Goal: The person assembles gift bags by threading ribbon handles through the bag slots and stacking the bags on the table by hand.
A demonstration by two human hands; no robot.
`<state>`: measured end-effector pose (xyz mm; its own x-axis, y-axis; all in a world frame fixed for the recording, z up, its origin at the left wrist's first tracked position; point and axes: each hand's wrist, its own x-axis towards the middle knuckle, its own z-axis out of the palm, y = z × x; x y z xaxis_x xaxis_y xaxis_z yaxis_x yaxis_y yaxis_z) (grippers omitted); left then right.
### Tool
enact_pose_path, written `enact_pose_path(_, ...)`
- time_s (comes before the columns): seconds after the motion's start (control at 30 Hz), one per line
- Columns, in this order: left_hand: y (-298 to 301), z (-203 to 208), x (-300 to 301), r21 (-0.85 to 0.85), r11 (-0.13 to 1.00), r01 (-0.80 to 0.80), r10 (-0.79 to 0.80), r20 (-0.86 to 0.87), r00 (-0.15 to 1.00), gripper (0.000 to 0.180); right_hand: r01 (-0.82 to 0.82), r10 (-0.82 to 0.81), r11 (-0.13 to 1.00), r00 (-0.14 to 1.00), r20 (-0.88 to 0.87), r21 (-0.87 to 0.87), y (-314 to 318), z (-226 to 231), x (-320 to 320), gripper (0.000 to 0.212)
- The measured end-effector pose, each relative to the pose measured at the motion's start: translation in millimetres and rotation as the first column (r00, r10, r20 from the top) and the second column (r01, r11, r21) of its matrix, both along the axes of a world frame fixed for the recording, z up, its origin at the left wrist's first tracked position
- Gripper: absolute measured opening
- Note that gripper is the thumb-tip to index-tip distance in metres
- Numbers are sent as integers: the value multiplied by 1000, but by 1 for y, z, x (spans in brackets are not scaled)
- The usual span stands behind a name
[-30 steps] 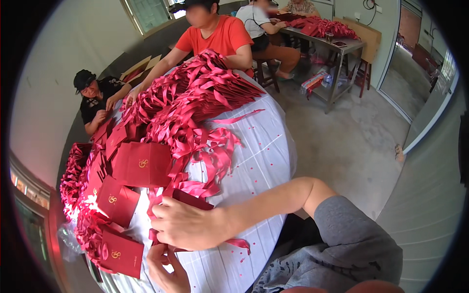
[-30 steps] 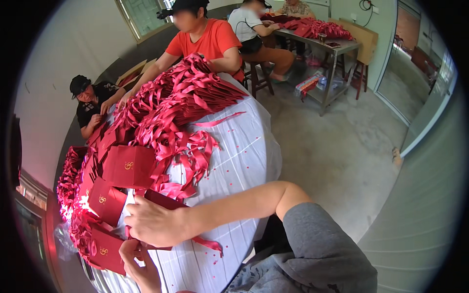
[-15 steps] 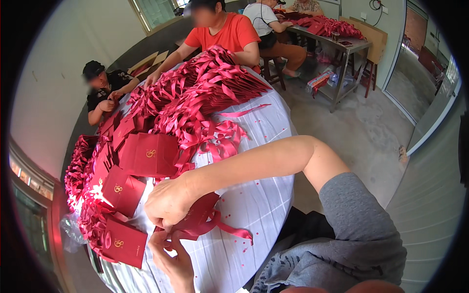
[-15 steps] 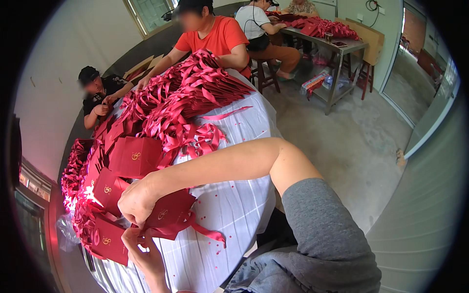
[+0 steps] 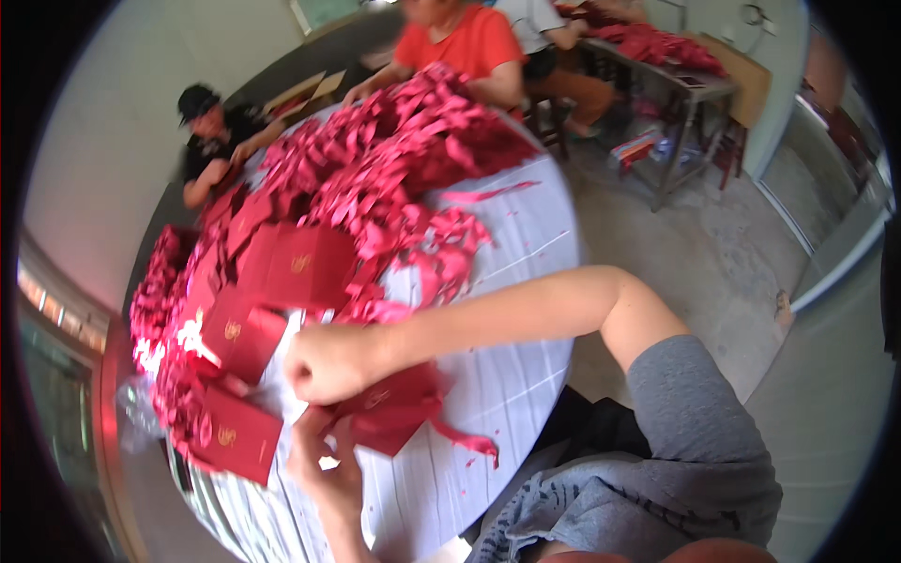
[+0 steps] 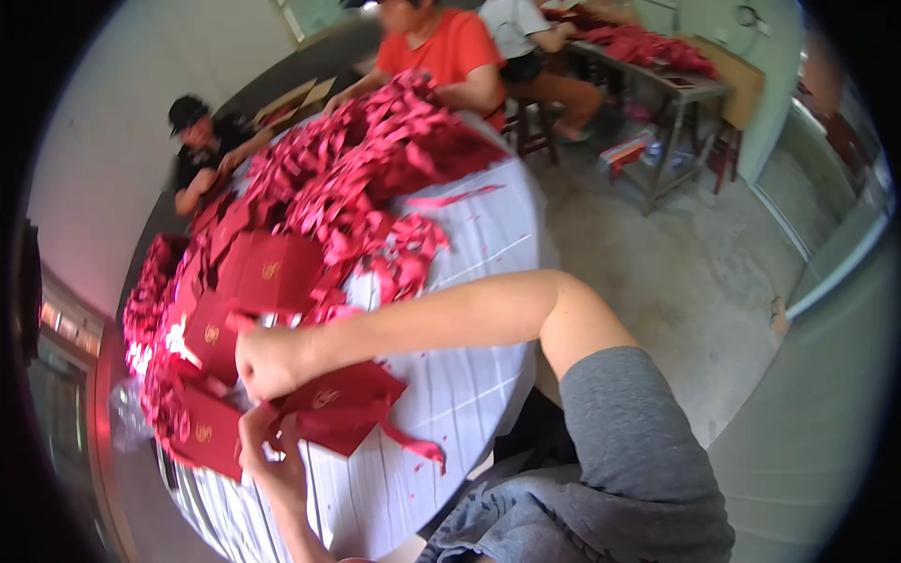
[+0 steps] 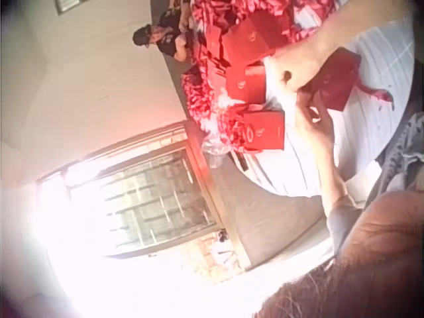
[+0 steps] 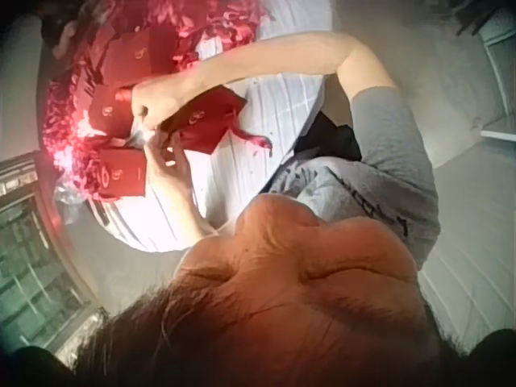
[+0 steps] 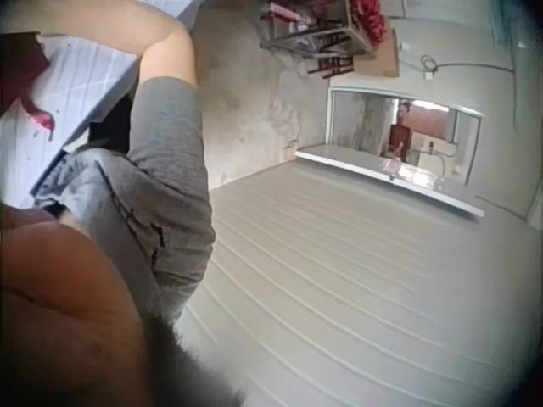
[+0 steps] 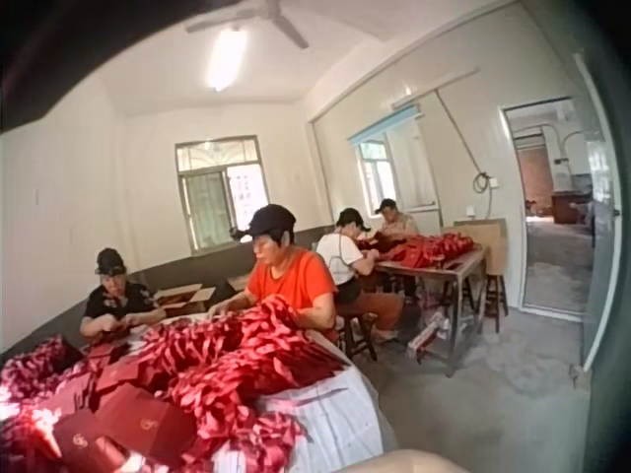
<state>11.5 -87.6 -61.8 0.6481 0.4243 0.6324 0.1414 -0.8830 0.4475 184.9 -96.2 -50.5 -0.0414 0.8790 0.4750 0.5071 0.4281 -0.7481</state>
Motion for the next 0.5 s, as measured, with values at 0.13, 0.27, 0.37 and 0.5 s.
enact_pose_path(0.13,-4,-1,16,-61,997,45,-43,24,999,22,12,-11,999,1000,-20,41,4,26,23,15)
enact_pose_path(0.27,6,2,6,42,996,72,-71,-38,997,34,11,-15,999,992,-129,-35,22,33,10,14)
enact_pose_path(0.37,5,-2,2,52,997,61,-60,-24,998,36,-53,22,992,965,-260,-114,31,39,7,14)
enact_pose_path(0.5,6,-5,3,52,998,45,-43,-29,999,37,-37,21,997,969,-248,-63,38,38,1,15)
